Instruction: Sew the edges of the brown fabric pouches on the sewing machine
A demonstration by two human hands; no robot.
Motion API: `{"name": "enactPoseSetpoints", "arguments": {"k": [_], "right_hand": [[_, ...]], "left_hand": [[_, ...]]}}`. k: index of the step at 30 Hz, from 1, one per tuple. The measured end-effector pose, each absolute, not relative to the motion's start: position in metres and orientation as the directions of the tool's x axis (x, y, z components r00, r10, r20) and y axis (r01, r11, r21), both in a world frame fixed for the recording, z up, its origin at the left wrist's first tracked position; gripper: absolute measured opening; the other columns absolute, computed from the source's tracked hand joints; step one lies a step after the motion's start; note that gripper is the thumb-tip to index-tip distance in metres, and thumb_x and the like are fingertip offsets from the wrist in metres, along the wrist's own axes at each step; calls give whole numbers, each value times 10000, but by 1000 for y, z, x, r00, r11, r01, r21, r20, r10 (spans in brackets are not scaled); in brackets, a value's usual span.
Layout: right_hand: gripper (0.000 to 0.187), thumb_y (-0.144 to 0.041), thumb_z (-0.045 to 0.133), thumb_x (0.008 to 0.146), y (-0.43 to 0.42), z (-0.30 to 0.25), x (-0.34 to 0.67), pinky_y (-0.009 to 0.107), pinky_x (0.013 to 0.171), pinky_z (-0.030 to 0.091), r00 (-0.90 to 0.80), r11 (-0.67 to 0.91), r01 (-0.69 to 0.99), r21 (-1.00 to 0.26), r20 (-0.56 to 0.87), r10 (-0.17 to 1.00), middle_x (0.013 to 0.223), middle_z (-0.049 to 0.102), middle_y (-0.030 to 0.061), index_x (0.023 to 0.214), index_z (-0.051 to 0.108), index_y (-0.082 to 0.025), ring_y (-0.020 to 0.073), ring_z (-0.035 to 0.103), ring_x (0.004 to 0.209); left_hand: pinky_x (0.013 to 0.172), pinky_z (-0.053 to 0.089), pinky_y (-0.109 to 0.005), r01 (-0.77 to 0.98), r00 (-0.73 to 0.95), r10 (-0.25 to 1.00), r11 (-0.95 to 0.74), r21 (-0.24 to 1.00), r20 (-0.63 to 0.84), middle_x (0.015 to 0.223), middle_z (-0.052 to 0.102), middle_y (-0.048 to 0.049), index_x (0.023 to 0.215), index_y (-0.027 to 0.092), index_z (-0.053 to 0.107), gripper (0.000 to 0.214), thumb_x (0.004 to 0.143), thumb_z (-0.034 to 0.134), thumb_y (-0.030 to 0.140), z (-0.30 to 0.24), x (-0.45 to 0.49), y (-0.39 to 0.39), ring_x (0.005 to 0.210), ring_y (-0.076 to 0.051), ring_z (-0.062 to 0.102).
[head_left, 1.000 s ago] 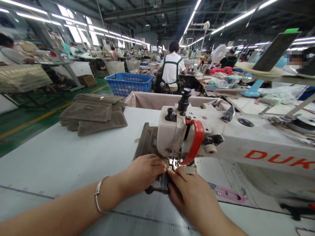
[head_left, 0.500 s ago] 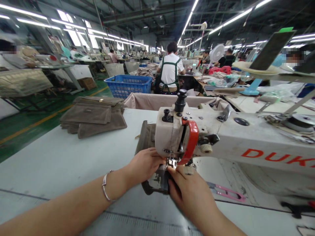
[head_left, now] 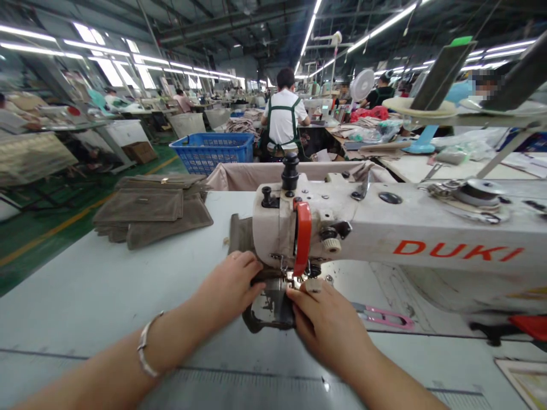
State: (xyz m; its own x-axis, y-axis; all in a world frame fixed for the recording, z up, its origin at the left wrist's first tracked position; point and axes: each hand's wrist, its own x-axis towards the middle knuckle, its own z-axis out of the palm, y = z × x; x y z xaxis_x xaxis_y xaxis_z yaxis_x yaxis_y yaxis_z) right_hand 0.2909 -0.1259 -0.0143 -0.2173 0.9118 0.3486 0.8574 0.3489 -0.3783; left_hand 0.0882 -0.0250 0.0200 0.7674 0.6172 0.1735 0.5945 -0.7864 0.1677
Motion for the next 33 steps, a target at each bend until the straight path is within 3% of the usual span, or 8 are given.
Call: {"name": "enactPoseSetpoints", "arguments": {"k": [4,6,9,12,16,24,33], "right_hand": [[331,-47,512,850,-129,-14,300,392,862,507,-284,445,800,-402,400,871,987,656,75,1100,665,-202,231,565,967],[388,-19,497,838,-131,-15,303,378,875,501,-318,488,779,-394,422,849,981,670,64,1134,653,-213,214,576,970],[415,-18,522,815,-133,-15,304,347,833,503,-355,522,753,-401,420,835,1003,678,40,1146,649,-235,190,585,921],[391,-17,537,808,-133,-13,303,329,790,504,-361,531,748,-399,426,830,1043,679,27,1098,668,-244,180,580,884],[348,-24,537,827,-134,-12,302,341,848,512,-362,543,761,-355,463,809,1140,673,31,1074,676,-227,186,589,957],[368,-24,547,810,-134,-22,301,350,910,509,-364,556,761,-334,488,793,1140,689,38,1103,665,-214,184,610,1000],[450,-54,543,828,-132,-21,298,427,865,526,-302,411,856,-313,344,889,1092,634,102,1245,608,-207,262,566,995]], "left_hand": [[839,546,-479,581,793,609,-765,278,15,1028,624,-92,1072,175,668,328,845,694,410,30,77,-75,934,-287,600],[855,557,-497,542,817,576,-787,295,35,1054,629,-100,1106,164,659,511,745,775,506,28,76,-95,958,-309,601],[939,537,-518,506,829,539,-837,210,151,1209,610,-139,1207,134,610,650,686,836,450,20,79,-108,1099,-352,563],[1020,506,-483,454,852,482,-874,172,204,1317,580,-118,1277,140,565,558,776,754,293,13,81,-110,1204,-325,526],[1030,514,-412,397,867,438,-895,201,237,1274,622,-92,1254,132,585,412,847,611,191,6,82,-111,1170,-273,572],[1040,499,-411,379,835,465,-873,306,295,1208,645,-81,1189,152,625,339,853,588,181,6,82,-102,1120,-251,587],[1061,458,-397,354,855,462,-852,386,235,1217,628,-69,1213,161,607,365,848,608,175,11,88,-68,1159,-237,554]]}}
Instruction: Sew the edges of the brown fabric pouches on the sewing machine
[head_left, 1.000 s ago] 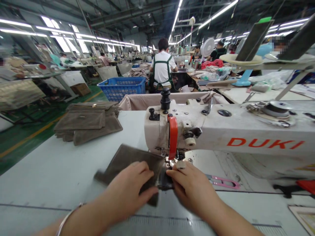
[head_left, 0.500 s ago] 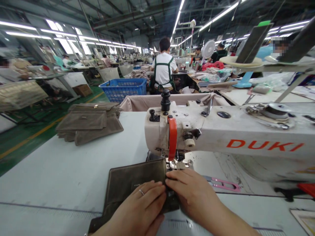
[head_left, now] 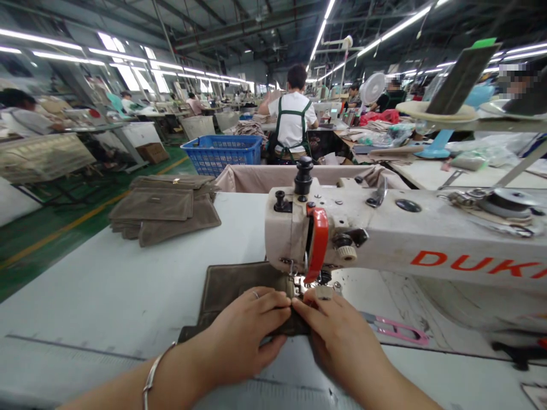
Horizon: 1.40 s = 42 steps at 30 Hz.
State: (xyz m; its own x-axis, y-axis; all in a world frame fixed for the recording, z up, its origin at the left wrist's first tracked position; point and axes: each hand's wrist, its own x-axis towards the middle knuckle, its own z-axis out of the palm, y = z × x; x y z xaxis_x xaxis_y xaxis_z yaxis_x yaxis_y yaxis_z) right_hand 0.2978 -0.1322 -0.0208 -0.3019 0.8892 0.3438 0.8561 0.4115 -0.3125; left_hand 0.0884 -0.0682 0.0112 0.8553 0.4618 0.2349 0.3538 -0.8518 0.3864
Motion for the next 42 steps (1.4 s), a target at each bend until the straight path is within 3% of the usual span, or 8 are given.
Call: {"name": "enactPoseSetpoints", "arguments": {"k": [10,17,21,27,31,33,37,42], "right_hand": [[504,-46,468,838,-126,-21,294,497,886,503,-262,331,885,-328,238,935,1113,582,120,1320,537,-180,297,502,1015],[215,-89,465,864,-127,-12,301,452,845,485,-107,290,825,-484,371,922,996,562,102,1031,580,-160,265,513,940],[104,-143,485,910,-122,-9,303,433,807,454,-75,248,885,-393,407,910,926,576,86,907,584,-173,271,509,906],[276,-238,501,947,-123,-10,305,418,737,420,-107,230,933,-277,398,911,689,549,45,683,572,-200,249,489,758],[96,-151,555,916,-125,-10,300,382,792,437,-184,382,820,-426,436,881,878,630,45,889,639,-189,229,521,860],[184,-77,567,898,-125,-12,297,349,805,453,-216,419,761,-495,415,884,955,652,33,1008,644,-203,209,543,895],[204,-54,581,881,-125,-17,293,343,806,481,-176,380,742,-553,386,906,960,658,35,976,665,-214,203,567,889],[160,-86,586,880,-124,-22,292,375,782,498,-171,387,762,-520,414,894,972,655,67,949,673,-202,234,574,893]], "left_hand": [[1044,449,-405,344,870,431,-878,332,240,1223,630,-71,1185,182,605,341,851,658,225,6,94,-38,1137,-237,574],[1064,427,-409,186,918,246,-960,211,310,1199,657,-65,1246,198,595,296,969,570,299,3,81,-12,1176,-216,559],[1014,467,-380,200,892,294,-937,285,342,1163,664,-64,1226,202,604,252,988,530,236,1,73,-10,1091,-192,599],[972,485,-350,215,851,354,-909,357,388,1129,687,-38,1135,203,631,194,945,596,196,-1,80,-23,1052,-183,622],[901,515,-348,297,793,436,-886,356,425,1028,715,-30,1044,192,653,124,956,566,189,-4,94,-40,940,-187,651],[889,523,-354,338,768,484,-862,377,419,1026,712,-34,1038,191,653,122,949,570,193,-6,98,-47,934,-193,650],[882,528,-356,349,748,515,-842,411,420,1011,712,-28,1014,205,664,130,953,552,183,-8,101,-51,937,-191,654],[877,521,-333,340,726,520,-840,422,450,960,719,-19,970,201,678,129,935,570,140,-9,103,-49,901,-180,659]]}}
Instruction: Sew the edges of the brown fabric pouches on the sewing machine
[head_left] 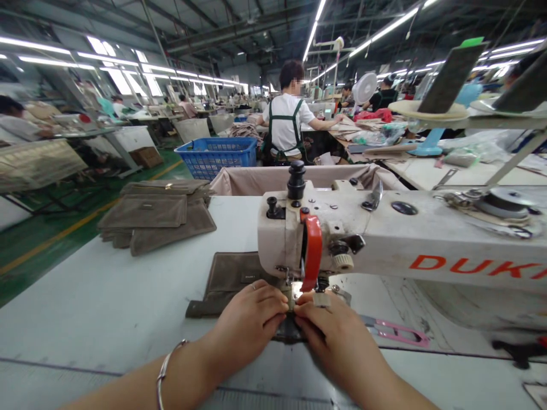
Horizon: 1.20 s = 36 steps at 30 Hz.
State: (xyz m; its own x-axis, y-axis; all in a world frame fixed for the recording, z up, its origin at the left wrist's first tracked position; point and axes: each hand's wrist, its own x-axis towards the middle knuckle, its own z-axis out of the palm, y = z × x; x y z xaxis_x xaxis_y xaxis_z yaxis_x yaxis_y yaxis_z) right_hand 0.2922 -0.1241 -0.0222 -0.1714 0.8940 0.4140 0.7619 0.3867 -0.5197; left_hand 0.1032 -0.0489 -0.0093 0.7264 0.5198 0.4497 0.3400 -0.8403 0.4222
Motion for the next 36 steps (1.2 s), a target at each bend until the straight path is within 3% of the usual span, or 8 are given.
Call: {"name": "enactPoseSetpoints", "arguments": {"k": [5,11,16,36], "right_hand": [[154,-70,593,868,-119,-23,292,342,747,498,-168,389,790,-474,443,881,954,668,61,928,661,-194,227,582,869],[139,-76,618,840,-111,-19,293,318,762,502,-162,366,841,-398,460,873,975,684,51,886,656,-201,214,600,868],[141,-103,560,876,-107,-17,291,288,741,495,-151,339,883,-324,488,860,858,672,59,849,660,-198,195,612,836],[164,-62,594,851,-106,-23,289,318,741,510,-150,370,871,-324,542,827,921,674,84,929,681,-177,239,594,835]], "left_hand": [[872,514,-320,353,711,564,-803,480,420,974,713,-8,923,207,693,122,884,632,108,-9,106,-41,903,-182,647],[910,503,-326,378,689,578,-802,463,438,949,718,0,891,214,697,157,830,684,70,-11,110,-29,933,-190,641],[898,503,-329,407,676,607,-780,475,418,928,713,7,844,219,693,180,784,724,52,-8,113,-27,909,-190,646],[909,487,-339,458,642,703,-671,584,304,933,726,22,849,245,717,166,787,737,93,-13,113,-24,944,-205,654]]}}
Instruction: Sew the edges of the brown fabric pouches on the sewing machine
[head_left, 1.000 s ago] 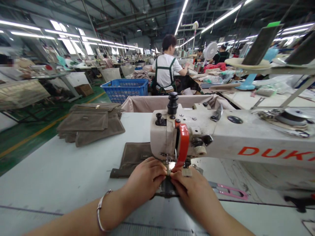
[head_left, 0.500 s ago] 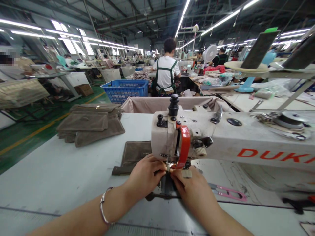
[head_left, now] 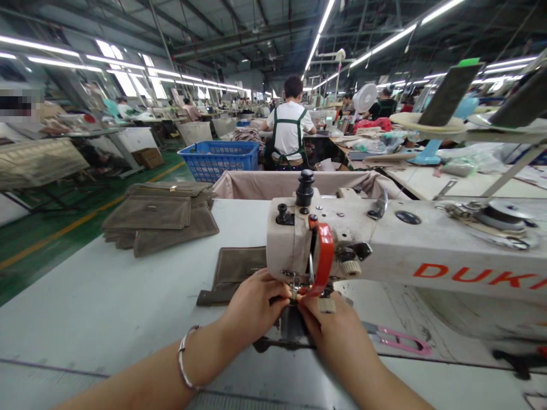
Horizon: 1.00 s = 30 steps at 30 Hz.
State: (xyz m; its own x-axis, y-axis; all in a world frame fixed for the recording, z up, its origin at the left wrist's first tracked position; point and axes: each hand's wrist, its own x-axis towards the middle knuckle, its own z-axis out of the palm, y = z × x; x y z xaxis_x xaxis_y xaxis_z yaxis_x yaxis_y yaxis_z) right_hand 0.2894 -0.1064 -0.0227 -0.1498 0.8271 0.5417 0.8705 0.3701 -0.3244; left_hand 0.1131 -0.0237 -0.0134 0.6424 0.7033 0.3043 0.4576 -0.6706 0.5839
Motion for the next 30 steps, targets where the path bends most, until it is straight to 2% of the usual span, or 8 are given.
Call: {"name": "enactPoseSetpoints", "arguments": {"k": [13,19,30], "right_hand": [[137,-80,595,862,-106,-25,288,301,716,476,-129,319,893,-319,496,858,852,658,62,889,676,-188,225,575,803],[161,-113,530,911,-108,-24,287,281,698,457,-133,307,906,-291,494,859,837,647,63,862,661,-193,203,578,792],[151,-124,525,926,-107,-24,287,283,735,460,-122,304,887,-347,460,880,897,662,67,900,659,-186,197,585,829]], "left_hand": [[914,499,-348,462,643,696,-686,562,320,976,722,7,857,239,724,179,792,717,73,-12,114,-25,971,-208,648],[895,498,-344,460,644,689,-696,551,333,960,722,11,836,233,711,175,782,729,67,-12,114,-25,965,-210,646],[895,498,-348,457,648,680,-707,540,343,945,720,-2,847,226,719,169,795,707,66,-13,114,-25,962,-214,641]]}}
